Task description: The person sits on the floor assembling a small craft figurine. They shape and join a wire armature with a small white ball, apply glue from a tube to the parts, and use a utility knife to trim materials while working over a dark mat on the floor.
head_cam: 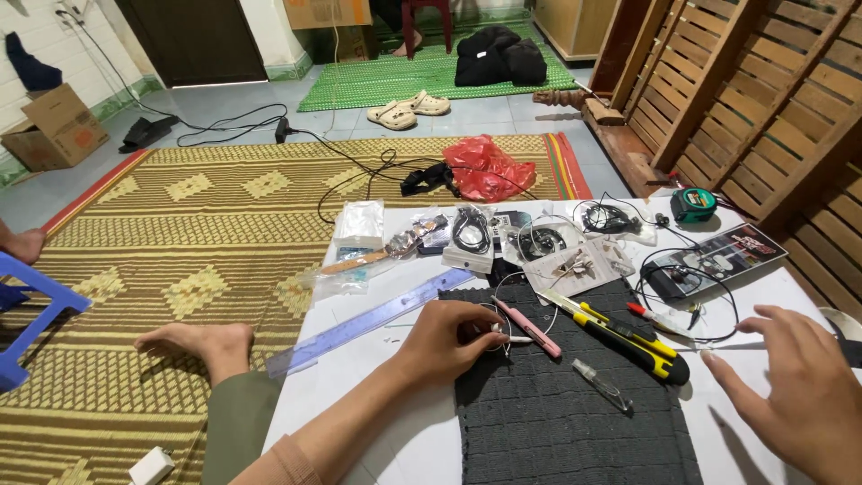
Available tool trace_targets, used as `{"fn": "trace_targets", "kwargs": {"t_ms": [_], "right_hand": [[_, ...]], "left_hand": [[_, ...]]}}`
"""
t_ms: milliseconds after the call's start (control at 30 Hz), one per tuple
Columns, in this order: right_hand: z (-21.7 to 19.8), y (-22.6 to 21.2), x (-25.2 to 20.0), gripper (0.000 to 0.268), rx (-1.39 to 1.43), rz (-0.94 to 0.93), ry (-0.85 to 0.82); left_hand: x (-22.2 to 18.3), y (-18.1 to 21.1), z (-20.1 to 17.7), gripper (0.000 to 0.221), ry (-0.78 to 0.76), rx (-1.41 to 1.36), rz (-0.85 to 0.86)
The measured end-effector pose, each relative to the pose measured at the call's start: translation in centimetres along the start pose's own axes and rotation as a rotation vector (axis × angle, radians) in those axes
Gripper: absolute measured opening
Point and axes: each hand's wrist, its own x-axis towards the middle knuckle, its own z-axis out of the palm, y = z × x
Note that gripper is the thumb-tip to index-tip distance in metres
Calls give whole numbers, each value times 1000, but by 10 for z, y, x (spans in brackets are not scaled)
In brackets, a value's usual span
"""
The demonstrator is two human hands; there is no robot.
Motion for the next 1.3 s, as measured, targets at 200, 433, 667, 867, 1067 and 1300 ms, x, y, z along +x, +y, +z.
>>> {"fn": "trace_targets", "kwargs": {"t_ms": [200, 433, 667, 867, 1067, 1300], "right_hand": [[-1, -23, 33, 66, -166, 156, -552], [9, -56, 25, 56, 153, 165, -321], [59, -49, 4, 68, 237, 113, -277], [117, -23, -10, 75, 333, 42, -122], [113, -26, -12, 71, 367, 32, -98], [107, -37, -13, 78, 445, 106, -164]], "left_hand": [[-1, 4, 0, 14, 0, 3, -24], [-3, 9, 0, 15, 9, 25, -46], [-1, 0, 9, 15, 35, 43, -10], [-2, 0, 11, 15, 25, 100, -9], [0, -4, 11, 16, 1, 115, -3], [4, -14, 7, 12, 0, 99, 16]]}}
